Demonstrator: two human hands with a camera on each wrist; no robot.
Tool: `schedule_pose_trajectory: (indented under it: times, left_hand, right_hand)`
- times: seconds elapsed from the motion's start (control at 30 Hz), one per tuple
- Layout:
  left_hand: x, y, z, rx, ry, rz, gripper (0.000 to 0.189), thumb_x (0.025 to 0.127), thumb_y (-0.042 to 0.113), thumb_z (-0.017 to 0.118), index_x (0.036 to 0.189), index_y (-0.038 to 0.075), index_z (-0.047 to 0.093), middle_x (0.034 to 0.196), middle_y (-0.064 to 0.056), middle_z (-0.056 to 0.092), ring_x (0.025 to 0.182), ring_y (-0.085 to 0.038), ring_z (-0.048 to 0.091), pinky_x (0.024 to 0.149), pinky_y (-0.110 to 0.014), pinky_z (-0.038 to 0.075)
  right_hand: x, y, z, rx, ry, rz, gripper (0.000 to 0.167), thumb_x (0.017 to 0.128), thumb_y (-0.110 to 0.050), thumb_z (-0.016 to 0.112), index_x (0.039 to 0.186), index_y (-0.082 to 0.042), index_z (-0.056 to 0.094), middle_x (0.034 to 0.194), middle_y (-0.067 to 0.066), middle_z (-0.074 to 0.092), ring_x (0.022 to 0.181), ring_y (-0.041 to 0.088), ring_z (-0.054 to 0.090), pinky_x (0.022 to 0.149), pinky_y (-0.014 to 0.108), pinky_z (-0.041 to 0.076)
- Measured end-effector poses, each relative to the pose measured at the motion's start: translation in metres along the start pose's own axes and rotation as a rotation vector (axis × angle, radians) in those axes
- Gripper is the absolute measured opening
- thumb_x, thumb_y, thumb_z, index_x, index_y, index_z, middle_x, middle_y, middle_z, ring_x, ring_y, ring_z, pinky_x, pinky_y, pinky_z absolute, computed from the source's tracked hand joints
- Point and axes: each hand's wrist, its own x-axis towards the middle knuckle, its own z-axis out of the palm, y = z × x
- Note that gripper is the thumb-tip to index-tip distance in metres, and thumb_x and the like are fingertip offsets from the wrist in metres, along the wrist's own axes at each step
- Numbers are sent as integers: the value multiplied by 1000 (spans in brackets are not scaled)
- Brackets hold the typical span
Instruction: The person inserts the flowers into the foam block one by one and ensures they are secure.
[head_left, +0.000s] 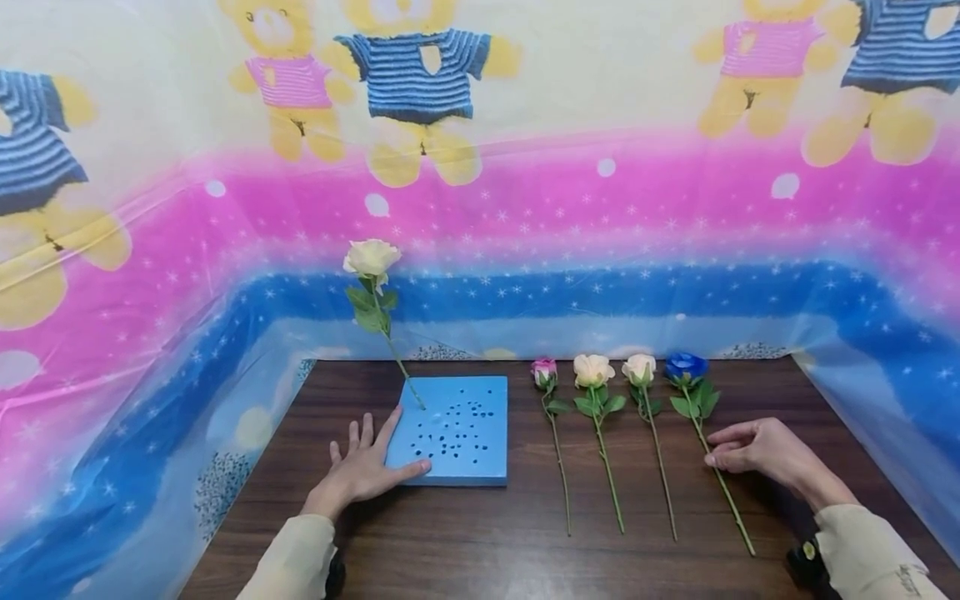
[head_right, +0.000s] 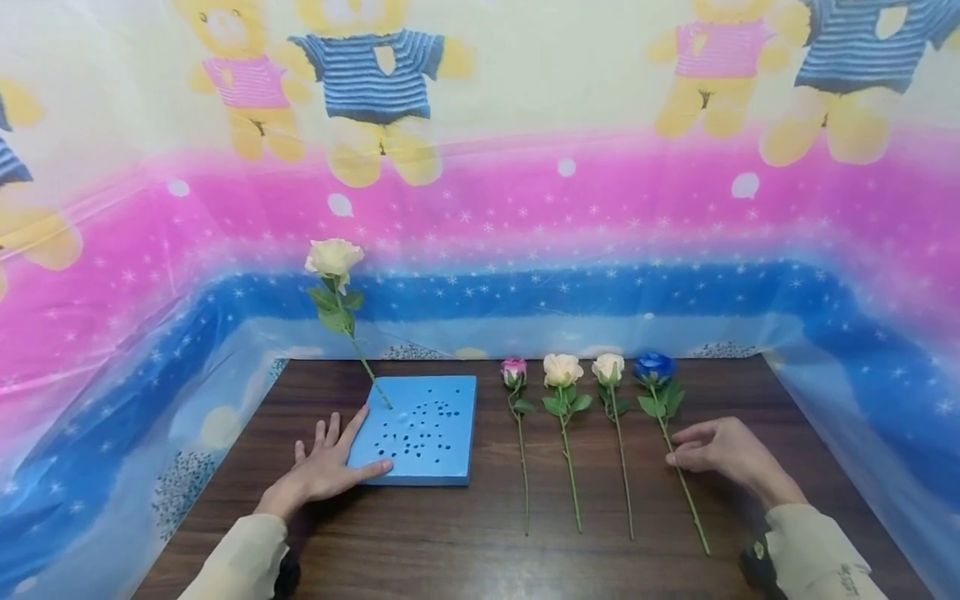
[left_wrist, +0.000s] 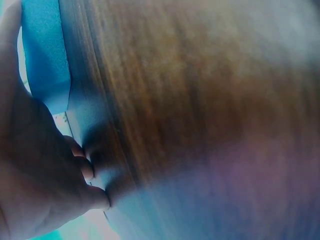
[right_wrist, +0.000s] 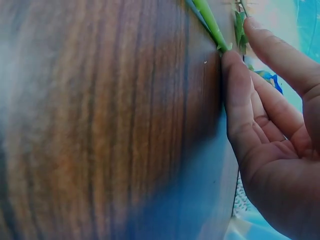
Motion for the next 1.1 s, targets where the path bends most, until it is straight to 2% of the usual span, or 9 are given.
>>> schedule_pose_trajectory:
  times: [0.13, 0.3, 0.57, 0.83, 1.1]
  left_hand:
    - [0, 0, 0, -1, 2, 2, 120, 94, 82, 69, 182, 29, 7, 181, -34, -8, 166, -59, -14, 121, -88, -10]
    - [1, 1, -2, -1, -1, 5, 120, 94, 82, 68, 182, 29, 6, 182, -34, -9, 166, -59, -14, 121, -88, -10]
    - [1, 0, -3, -5, -1, 1, 120, 94, 83, 68, 182, 29, 6, 182, -33, -10, 166, -59, -15, 121, -88, -11]
    - [0, 0, -2, -7, -2, 2, 120, 94, 82, 68, 182, 28, 8, 181, -34, -8, 166, -60, -14, 121, -89, -10]
    - [0, 0, -1, -2, -5, 0, 120, 94, 83, 68, 182, 28, 8, 181, -34, -9, 166, -59, -14, 120, -89, -10]
  right_hand:
    - [1, -6, 0, -33, 8, -4, 65, 87, -28, 99, 135, 10, 74, 106, 12, 85, 93, 24, 82, 79, 35, 66]
    - [1, -6, 1, -106, 25, -17, 60, 84, -26, 101, 130, 4, 78, 98, 6, 83, 88, 22, 78, 75, 31, 60]
    - [2, -14, 9, 0, 28, -4, 45, 90, 3, 88, 131, 16, 72, 94, 13, 82, 86, 25, 82, 74, 38, 68]
    - [-2, -21, 13, -76, 37, 25, 40, 94, 0, 84, 131, 12, 72, 100, 12, 82, 90, 27, 81, 78, 44, 68]
    - [-4, -21, 8, -56, 9, 42, 37, 98, -5, 83, 129, 13, 75, 109, 14, 82, 96, 29, 81, 84, 45, 68]
